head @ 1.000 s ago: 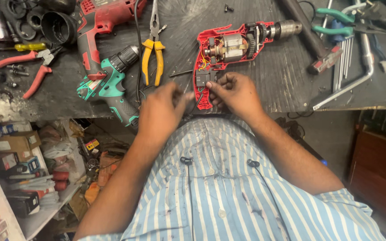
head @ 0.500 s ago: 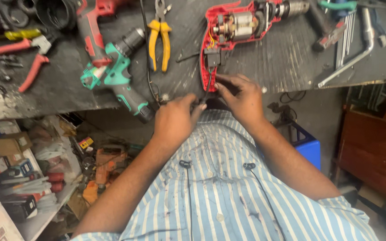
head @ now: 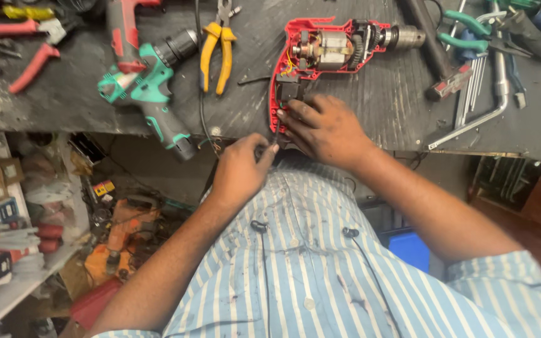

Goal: The person repairs a disassembled electric drill on a workbench. They handle small internal components and wires, use a screwdriver on the drill housing, briefly reach into a parts shelf, and press the drill housing halves together by hand.

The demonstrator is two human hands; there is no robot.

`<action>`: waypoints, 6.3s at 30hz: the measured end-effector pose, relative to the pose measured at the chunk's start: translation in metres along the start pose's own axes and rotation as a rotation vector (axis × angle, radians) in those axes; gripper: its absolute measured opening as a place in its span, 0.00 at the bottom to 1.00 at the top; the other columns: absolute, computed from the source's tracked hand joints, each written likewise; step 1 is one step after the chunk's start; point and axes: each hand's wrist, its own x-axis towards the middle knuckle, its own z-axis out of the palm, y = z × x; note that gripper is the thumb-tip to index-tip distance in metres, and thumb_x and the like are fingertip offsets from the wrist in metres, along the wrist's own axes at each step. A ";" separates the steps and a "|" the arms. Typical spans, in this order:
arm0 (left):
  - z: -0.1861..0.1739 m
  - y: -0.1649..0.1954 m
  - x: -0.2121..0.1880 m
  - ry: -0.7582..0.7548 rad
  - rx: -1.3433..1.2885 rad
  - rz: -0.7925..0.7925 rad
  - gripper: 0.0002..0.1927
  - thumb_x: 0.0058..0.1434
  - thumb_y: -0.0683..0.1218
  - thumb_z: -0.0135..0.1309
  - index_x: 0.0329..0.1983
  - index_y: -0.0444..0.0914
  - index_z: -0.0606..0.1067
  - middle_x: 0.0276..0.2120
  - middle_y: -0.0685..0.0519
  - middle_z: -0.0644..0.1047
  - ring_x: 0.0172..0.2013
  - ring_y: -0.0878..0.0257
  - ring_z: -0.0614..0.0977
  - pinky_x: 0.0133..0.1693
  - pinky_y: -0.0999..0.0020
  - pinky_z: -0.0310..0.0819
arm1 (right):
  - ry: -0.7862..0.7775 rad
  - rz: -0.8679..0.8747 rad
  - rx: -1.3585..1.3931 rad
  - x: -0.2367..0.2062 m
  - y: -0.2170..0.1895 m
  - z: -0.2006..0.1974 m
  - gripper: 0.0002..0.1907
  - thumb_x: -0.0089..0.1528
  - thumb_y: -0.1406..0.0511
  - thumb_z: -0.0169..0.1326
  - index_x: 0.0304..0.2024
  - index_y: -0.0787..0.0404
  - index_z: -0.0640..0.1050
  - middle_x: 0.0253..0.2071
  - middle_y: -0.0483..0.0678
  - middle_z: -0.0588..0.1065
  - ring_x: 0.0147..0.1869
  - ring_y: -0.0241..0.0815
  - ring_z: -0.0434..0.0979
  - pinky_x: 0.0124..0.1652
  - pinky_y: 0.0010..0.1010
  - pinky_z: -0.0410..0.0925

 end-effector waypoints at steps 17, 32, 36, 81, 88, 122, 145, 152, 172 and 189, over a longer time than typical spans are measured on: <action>0.027 0.015 0.005 0.190 -0.001 -0.328 0.15 0.60 0.54 0.64 0.36 0.37 0.81 0.20 0.44 0.78 0.23 0.51 0.82 0.30 0.56 0.74 | -0.022 -0.135 0.157 0.006 0.030 0.007 0.20 0.60 0.58 0.66 0.53 0.57 0.82 0.52 0.49 0.73 0.54 0.50 0.72 0.48 0.42 0.68; -0.007 0.015 0.029 0.011 0.152 -0.323 0.15 0.57 0.58 0.64 0.35 0.44 0.85 0.27 0.48 0.83 0.29 0.51 0.86 0.34 0.56 0.78 | -0.096 -0.018 0.192 0.003 0.028 0.006 0.21 0.61 0.56 0.64 0.55 0.53 0.82 0.39 0.50 0.69 0.46 0.50 0.70 0.43 0.42 0.65; -0.006 0.014 0.030 0.030 0.258 -0.158 0.14 0.58 0.58 0.64 0.35 0.44 0.83 0.29 0.49 0.83 0.30 0.49 0.85 0.33 0.53 0.77 | -0.115 -0.004 0.187 0.002 0.028 0.007 0.22 0.61 0.56 0.64 0.56 0.52 0.82 0.38 0.50 0.68 0.44 0.50 0.69 0.43 0.42 0.64; -0.014 0.005 0.100 -0.033 -0.165 -0.112 0.17 0.54 0.50 0.71 0.37 0.35 0.80 0.29 0.51 0.85 0.30 0.68 0.87 0.33 0.72 0.81 | 0.179 1.273 1.284 0.011 0.008 0.038 0.11 0.64 0.64 0.63 0.42 0.66 0.78 0.36 0.45 0.81 0.35 0.30 0.82 0.32 0.19 0.75; -0.017 0.014 0.107 -0.040 -0.003 -0.099 0.16 0.55 0.50 0.71 0.34 0.34 0.79 0.27 0.50 0.84 0.27 0.65 0.85 0.31 0.69 0.79 | 0.134 1.320 1.191 0.011 0.008 0.042 0.12 0.63 0.66 0.64 0.42 0.68 0.78 0.35 0.48 0.81 0.35 0.32 0.84 0.30 0.20 0.75; -0.028 0.015 0.114 -0.127 0.032 -0.049 0.15 0.53 0.51 0.69 0.31 0.35 0.80 0.25 0.51 0.83 0.26 0.64 0.86 0.31 0.67 0.78 | 0.167 0.950 0.512 0.000 -0.031 -0.016 0.17 0.64 0.69 0.58 0.56 0.62 0.80 0.44 0.52 0.76 0.41 0.44 0.80 0.39 0.32 0.73; -0.034 0.039 0.093 0.012 0.206 -0.111 0.19 0.52 0.55 0.69 0.37 0.37 0.81 0.25 0.50 0.82 0.26 0.56 0.85 0.32 0.60 0.78 | -0.060 0.618 0.402 -0.056 0.011 -0.066 0.13 0.63 0.64 0.60 0.50 0.55 0.82 0.39 0.49 0.78 0.40 0.51 0.80 0.39 0.38 0.73; -0.035 0.069 0.099 0.064 0.367 -0.047 0.16 0.55 0.54 0.67 0.40 0.39 0.80 0.29 0.49 0.82 0.33 0.49 0.84 0.35 0.52 0.77 | 0.181 0.547 0.309 -0.028 0.080 -0.082 0.12 0.65 0.66 0.62 0.51 0.58 0.82 0.44 0.50 0.77 0.43 0.47 0.80 0.41 0.37 0.74; -0.016 0.123 0.235 -0.105 0.404 0.622 0.11 0.55 0.48 0.68 0.38 0.38 0.82 0.37 0.47 0.81 0.39 0.46 0.82 0.41 0.52 0.75 | -0.099 0.391 0.161 0.092 0.164 -0.060 0.07 0.58 0.63 0.64 0.38 0.58 0.86 0.40 0.53 0.79 0.44 0.57 0.79 0.44 0.48 0.72; -0.002 0.072 0.119 -0.002 -0.484 0.121 0.07 0.59 0.36 0.66 0.40 0.35 0.82 0.38 0.51 0.83 0.37 0.69 0.84 0.39 0.76 0.80 | 0.034 0.393 0.587 0.027 0.133 -0.063 0.14 0.61 0.64 0.66 0.47 0.61 0.84 0.46 0.50 0.81 0.50 0.45 0.82 0.48 0.35 0.74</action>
